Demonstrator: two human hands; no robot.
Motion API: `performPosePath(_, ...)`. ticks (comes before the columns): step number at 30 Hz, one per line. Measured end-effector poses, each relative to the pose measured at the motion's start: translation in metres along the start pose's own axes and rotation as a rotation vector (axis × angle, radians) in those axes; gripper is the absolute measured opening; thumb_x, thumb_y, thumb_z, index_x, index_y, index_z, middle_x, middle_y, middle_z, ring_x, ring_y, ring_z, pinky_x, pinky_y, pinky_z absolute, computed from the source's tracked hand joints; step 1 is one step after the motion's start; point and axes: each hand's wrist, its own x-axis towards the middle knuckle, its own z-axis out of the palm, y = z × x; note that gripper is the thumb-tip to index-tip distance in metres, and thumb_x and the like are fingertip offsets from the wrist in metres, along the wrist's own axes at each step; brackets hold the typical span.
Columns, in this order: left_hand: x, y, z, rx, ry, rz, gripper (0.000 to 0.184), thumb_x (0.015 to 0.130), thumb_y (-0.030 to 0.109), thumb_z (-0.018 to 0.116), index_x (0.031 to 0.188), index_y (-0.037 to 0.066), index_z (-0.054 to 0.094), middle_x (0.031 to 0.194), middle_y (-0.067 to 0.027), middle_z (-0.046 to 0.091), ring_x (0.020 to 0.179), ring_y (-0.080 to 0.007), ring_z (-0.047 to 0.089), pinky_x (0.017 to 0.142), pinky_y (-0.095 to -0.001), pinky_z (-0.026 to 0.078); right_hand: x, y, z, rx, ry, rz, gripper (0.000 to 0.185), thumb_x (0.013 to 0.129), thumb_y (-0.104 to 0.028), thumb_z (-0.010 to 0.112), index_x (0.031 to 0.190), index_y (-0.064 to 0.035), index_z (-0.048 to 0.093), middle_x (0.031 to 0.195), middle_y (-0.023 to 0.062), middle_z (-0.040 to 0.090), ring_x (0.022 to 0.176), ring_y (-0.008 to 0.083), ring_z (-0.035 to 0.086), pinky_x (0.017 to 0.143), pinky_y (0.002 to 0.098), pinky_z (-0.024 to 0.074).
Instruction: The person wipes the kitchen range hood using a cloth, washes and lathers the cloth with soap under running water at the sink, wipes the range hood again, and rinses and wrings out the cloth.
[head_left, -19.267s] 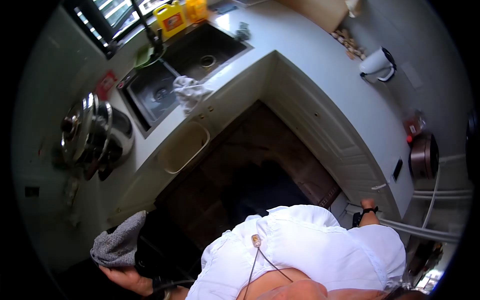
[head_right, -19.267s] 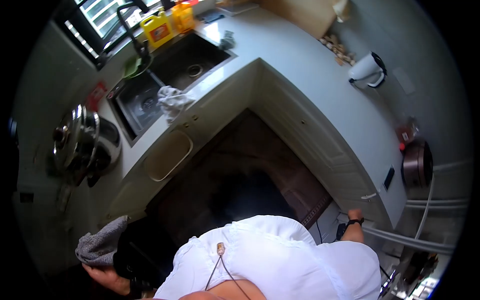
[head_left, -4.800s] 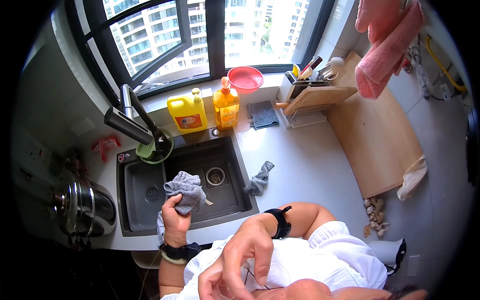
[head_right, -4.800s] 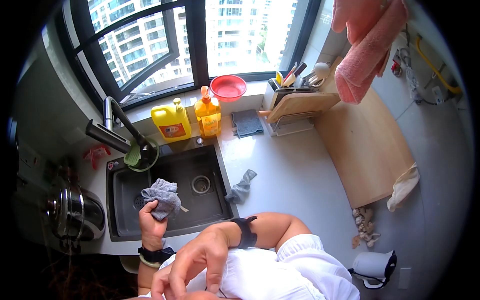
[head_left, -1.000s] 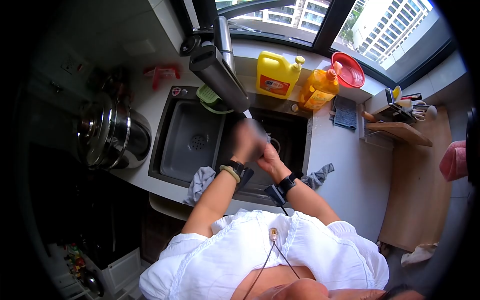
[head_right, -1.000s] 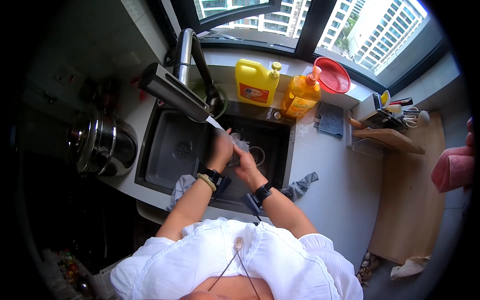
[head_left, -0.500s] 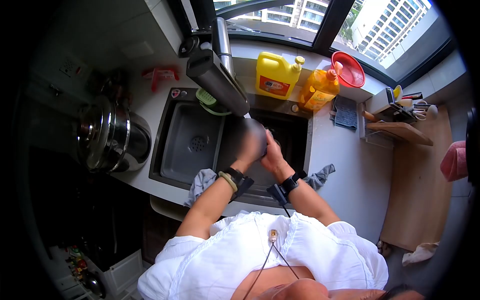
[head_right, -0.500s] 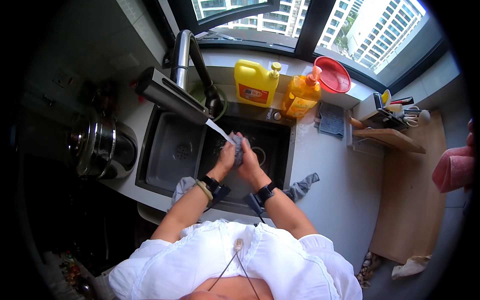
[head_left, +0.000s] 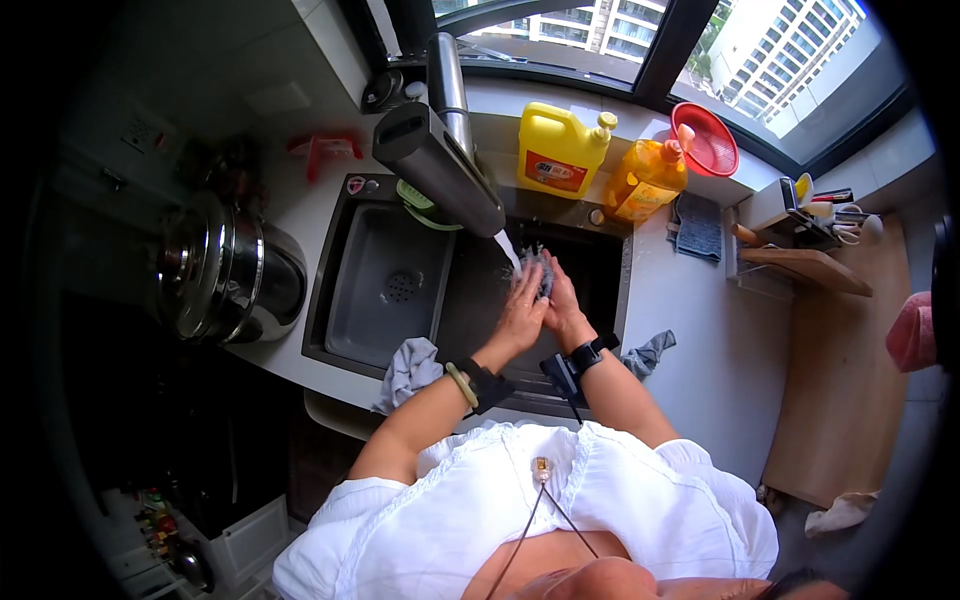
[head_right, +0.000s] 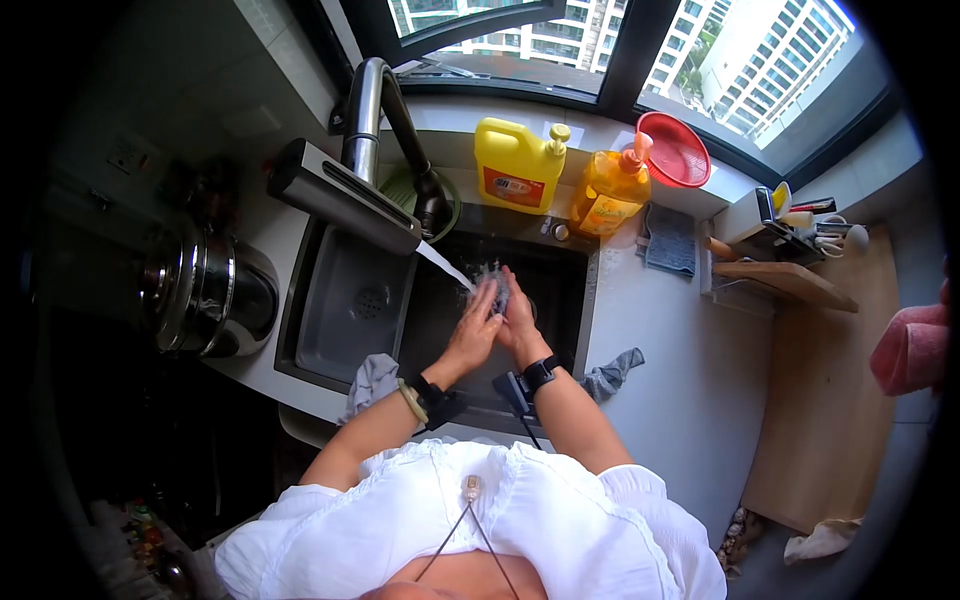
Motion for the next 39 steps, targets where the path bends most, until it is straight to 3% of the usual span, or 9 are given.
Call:
performPosePath(2, 0.008, -0.01, 0.006, 0.128, -0.001, 0.073, 0.058, 0.089, 0.03, 0.052, 0.141, 0.009, 0.034, 0.149, -0.0146, 0.028, 0.134, -0.0417, 0.025, 0.108, -0.0541, 0.019, -0.014, 0.0, -0.011, 0.009, -0.349, 0.226, 0.038, 0.097, -0.042, 0.041, 0.12, -0.0133, 0.051, 0.115, 0.0076, 0.057, 0.104, 0.0258, 0.055, 0.096, 0.0442, 0.0421)
performPosePath(5, 0.033, 0.006, -0.033, 0.204, -0.082, -0.24, 0.057, 0.092, 0.037, 0.045, 0.14, 0.007, 0.036, 0.147, -0.0138, 0.031, 0.136, -0.0345, 0.026, 0.104, -0.0594, 0.019, 0.004, 0.035, -0.02, -0.078, -0.115, 0.205, 0.038, 0.097, -0.037, 0.04, 0.125, -0.0131, 0.05, 0.127, 0.0075, 0.053, 0.113, 0.024, 0.052, 0.099, 0.0448, 0.0383)
performPosePath(11, 0.016, 0.005, -0.04, 0.242, 0.049, 0.272, 0.043, 0.093, 0.016, 0.046, 0.13, -0.005, 0.042, 0.133, -0.0245, 0.041, 0.123, -0.0393, 0.038, 0.102, -0.0409, 0.033, -0.003, 0.01, 0.011, -0.526, 0.077, 0.08, 0.044, 0.097, -0.044, 0.038, 0.117, -0.0089, 0.056, 0.112, 0.0067, 0.06, 0.102, 0.0191, 0.055, 0.088, 0.0326, 0.042)
performPosePath(18, 0.025, -0.026, -0.024, 0.08, 0.217, 0.019, 0.025, 0.09, 0.017, 0.05, 0.107, -0.002, 0.053, 0.098, -0.0224, 0.057, 0.091, -0.0427, 0.054, 0.081, -0.0449, 0.044, 0.012, 0.025, -0.002, -0.965, 0.28, -0.061, 0.056, 0.096, -0.05, 0.035, 0.097, -0.0028, 0.065, 0.088, 0.0098, 0.067, 0.076, 0.0256, 0.062, 0.068, 0.0381, 0.0473)
performPosePath(24, 0.038, -0.064, -0.011, -0.369, 0.155, -0.349, 0.025, 0.092, 0.025, 0.055, 0.092, 0.0, 0.056, 0.071, -0.0027, 0.058, 0.066, -0.0175, 0.057, 0.061, -0.0314, 0.045, 0.003, 0.023, 0.002, -1.539, 0.21, -0.386, 0.057, 0.096, -0.044, 0.038, 0.082, 0.005, 0.063, 0.075, 0.0252, 0.063, 0.078, 0.04, 0.062, 0.069, 0.0425, 0.0469)
performPosePath(27, 0.037, -0.038, -0.034, -0.746, 0.067, -0.58, 0.03, 0.089, 0.03, 0.06, 0.087, 0.001, 0.057, 0.075, 0.0007, 0.056, 0.068, -0.0074, 0.052, 0.058, -0.0271, 0.042, 0.003, 0.011, -0.01, -1.644, 0.027, -0.41, 0.054, 0.096, -0.043, 0.04, 0.09, 0.0047, 0.064, 0.083, 0.0207, 0.066, 0.081, 0.0329, 0.064, 0.072, 0.0389, 0.0471)
performPosePath(31, 0.028, -0.046, -0.046, -0.474, -0.024, -0.421, 0.047, 0.072, 0.017, 0.079, 0.107, -0.004, 0.057, 0.088, -0.0081, 0.059, 0.075, -0.0138, 0.054, 0.067, -0.0283, 0.046, -0.008, -0.021, -0.004, -1.004, 0.097, -0.067, 0.052, 0.09, -0.041, 0.052, 0.115, 0.0036, 0.056, 0.105, 0.0109, 0.061, 0.091, 0.0178, 0.057, 0.075, 0.0307, 0.0464)
performPosePath(34, 0.018, -0.025, -0.055, -0.416, -0.002, -0.142, 0.063, 0.062, 0.011, 0.082, 0.116, -0.003, 0.055, 0.088, -0.0087, 0.06, 0.082, -0.0156, 0.058, 0.072, -0.0303, 0.048, -0.038, -0.041, 0.018, -1.233, -0.053, -0.095, 0.057, 0.078, -0.024, 0.071, 0.124, 0.0033, 0.051, 0.113, 0.0114, 0.057, 0.086, 0.0167, 0.058, 0.075, 0.0259, 0.0471)
performPosePath(39, 0.012, -0.043, -0.064, 0.024, 0.155, -0.018, 0.028, 0.073, 0.019, 0.073, 0.092, -0.001, 0.066, 0.095, -0.0141, 0.064, 0.085, -0.021, 0.062, 0.069, -0.032, 0.048, -0.047, -0.054, 0.018, -1.328, -0.126, -0.066, 0.051, 0.076, -0.02, 0.074, 0.118, 0.0022, 0.056, 0.1, 0.0084, 0.062, 0.08, 0.0136, 0.058, 0.072, 0.0242, 0.0473)
